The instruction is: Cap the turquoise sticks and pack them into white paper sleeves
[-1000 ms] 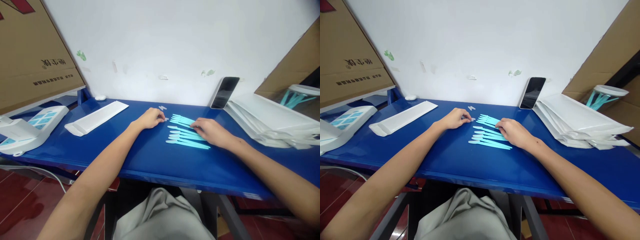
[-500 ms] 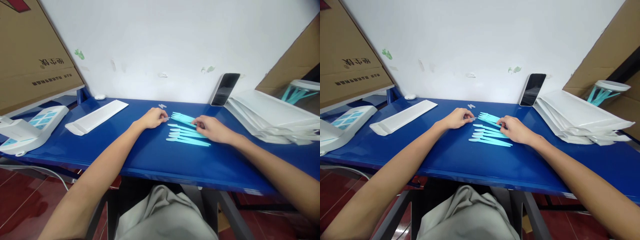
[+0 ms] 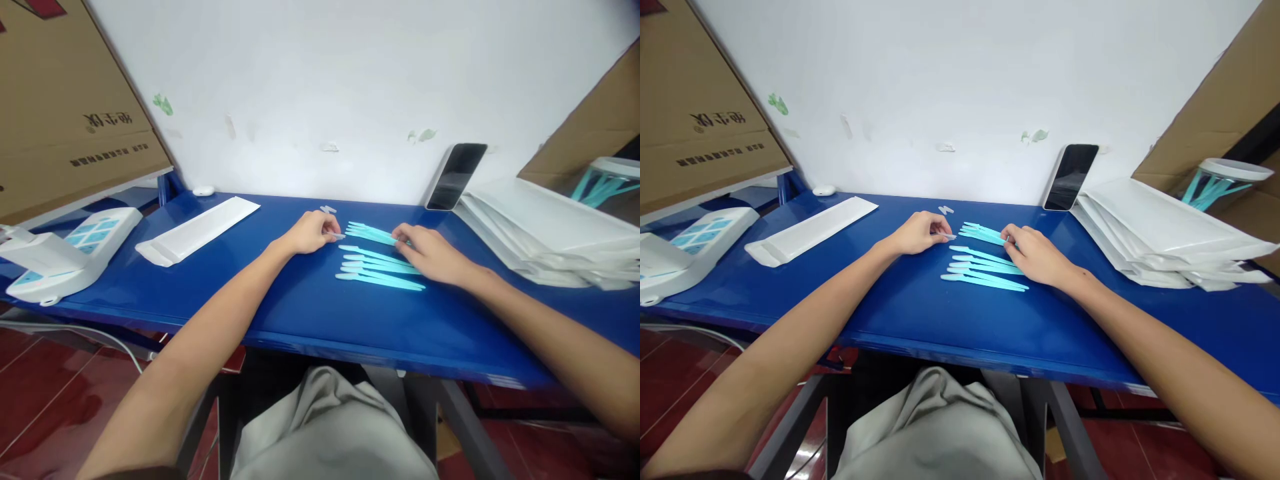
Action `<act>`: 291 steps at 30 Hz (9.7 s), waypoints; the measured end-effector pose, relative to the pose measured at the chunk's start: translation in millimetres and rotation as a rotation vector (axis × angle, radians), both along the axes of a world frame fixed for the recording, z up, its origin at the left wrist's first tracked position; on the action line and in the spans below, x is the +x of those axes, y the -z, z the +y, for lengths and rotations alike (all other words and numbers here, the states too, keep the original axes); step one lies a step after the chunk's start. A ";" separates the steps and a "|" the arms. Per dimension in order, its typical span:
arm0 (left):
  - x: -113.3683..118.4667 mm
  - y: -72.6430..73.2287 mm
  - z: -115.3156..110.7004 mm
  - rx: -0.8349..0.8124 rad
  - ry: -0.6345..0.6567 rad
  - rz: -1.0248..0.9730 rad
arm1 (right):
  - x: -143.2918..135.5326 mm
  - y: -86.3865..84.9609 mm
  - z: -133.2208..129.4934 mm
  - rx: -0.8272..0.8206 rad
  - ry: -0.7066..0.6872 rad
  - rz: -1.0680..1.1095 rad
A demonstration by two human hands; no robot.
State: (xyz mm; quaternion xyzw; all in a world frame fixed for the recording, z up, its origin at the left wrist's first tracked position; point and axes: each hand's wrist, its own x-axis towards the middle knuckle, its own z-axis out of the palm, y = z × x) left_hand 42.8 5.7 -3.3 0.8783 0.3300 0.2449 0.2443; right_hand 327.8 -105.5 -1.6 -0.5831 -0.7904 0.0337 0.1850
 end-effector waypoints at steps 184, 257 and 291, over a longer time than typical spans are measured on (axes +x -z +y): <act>-9.3 -11.0 -6.5 0.352 -0.041 0.268 | 5.9 -0.7 4.3 0.177 -0.019 -0.177; -19.5 -16.2 18.0 0.204 -0.032 0.378 | 31.3 5.8 25.5 0.012 0.040 -0.101; -1.9 5.6 19.3 0.248 0.019 0.228 | 29.1 8.6 25.3 0.017 0.101 -0.011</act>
